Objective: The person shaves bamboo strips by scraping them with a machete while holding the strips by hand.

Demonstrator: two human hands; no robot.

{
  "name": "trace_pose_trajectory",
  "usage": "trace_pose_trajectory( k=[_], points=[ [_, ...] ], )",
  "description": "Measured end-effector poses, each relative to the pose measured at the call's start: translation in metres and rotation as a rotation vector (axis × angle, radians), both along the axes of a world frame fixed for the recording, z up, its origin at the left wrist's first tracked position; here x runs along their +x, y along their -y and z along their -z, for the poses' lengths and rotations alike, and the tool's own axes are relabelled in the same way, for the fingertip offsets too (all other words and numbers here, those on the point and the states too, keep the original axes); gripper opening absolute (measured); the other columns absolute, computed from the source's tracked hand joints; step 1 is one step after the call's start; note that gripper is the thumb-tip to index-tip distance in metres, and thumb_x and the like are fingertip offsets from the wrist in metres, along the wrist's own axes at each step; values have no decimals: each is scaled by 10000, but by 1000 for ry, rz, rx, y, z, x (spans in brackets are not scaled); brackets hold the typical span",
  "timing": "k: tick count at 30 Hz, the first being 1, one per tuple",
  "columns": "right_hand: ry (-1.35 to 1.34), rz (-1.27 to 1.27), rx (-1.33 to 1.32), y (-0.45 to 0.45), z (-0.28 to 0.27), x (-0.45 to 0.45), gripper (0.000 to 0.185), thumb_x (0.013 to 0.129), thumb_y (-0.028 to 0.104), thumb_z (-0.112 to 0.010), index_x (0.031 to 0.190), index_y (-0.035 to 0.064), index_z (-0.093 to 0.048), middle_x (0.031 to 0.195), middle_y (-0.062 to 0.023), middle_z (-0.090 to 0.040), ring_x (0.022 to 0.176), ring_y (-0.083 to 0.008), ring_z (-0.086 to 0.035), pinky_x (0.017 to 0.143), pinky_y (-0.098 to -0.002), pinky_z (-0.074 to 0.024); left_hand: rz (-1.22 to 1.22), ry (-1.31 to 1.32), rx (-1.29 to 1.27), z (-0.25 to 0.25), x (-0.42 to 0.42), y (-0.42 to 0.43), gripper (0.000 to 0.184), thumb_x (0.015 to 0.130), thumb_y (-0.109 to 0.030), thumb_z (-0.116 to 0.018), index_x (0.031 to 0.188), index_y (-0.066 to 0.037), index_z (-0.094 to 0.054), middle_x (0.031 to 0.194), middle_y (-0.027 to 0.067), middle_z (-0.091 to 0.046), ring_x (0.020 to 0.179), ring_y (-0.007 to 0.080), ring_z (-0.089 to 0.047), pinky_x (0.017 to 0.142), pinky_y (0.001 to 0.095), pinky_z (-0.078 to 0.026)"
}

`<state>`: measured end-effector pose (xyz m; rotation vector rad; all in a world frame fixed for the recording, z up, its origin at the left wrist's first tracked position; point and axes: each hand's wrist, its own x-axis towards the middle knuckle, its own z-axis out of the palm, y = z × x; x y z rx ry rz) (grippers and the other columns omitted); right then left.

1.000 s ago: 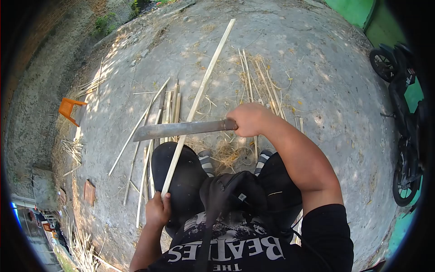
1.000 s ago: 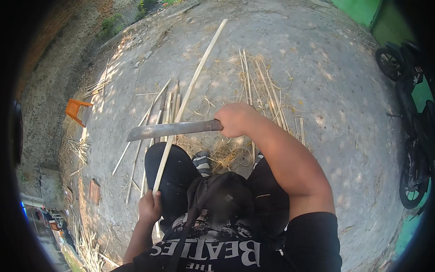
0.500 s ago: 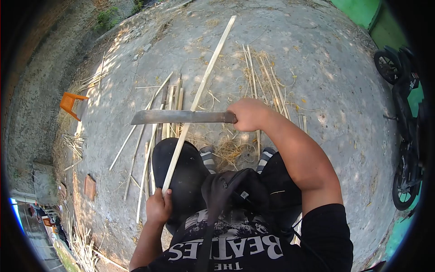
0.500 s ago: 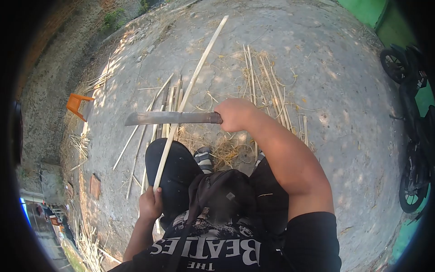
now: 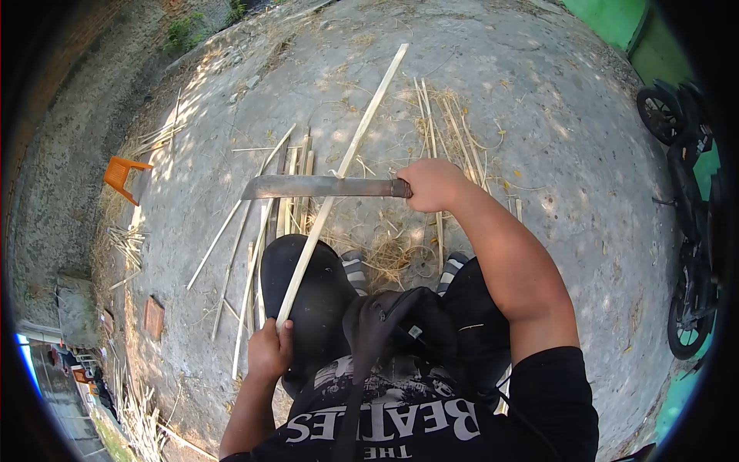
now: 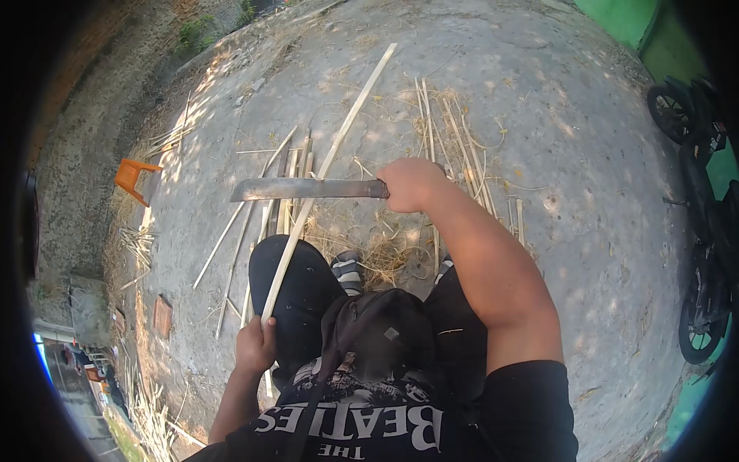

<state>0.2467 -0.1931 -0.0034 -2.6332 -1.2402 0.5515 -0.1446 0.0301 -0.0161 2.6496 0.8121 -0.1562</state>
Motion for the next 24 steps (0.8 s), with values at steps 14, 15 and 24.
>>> trace_pose_trajectory(
  k=[14,15,24],
  points=[
    [-13,35,178,8,8,16,163,756,179,-685,899,101,-681,848,-147,-716,848,-410,-694,735,-514,-543,20,51,-30,13,-7,-5,487,1079,-425,-475,877,13,-544,706,293,-621,709,533,-635,617,566,-471],
    [11,57,151,11,13,19,163,758,181,-680,899,101,-680,852,-146,-718,854,-408,-694,738,-515,-543,14,34,-25,10,-6,-5,483,1078,-422,-477,879,12,-544,704,290,-620,708,531,-636,615,565,-470],
    [-5,-206,7,-6,-18,-40,200,785,202,-712,971,130,-723,961,-126,-739,959,-347,-718,833,-491,-571,57,107,23,14,-3,-1,486,1063,-418,-529,798,-11,-511,640,265,-590,633,522,-604,569,577,-447]
  ],
)
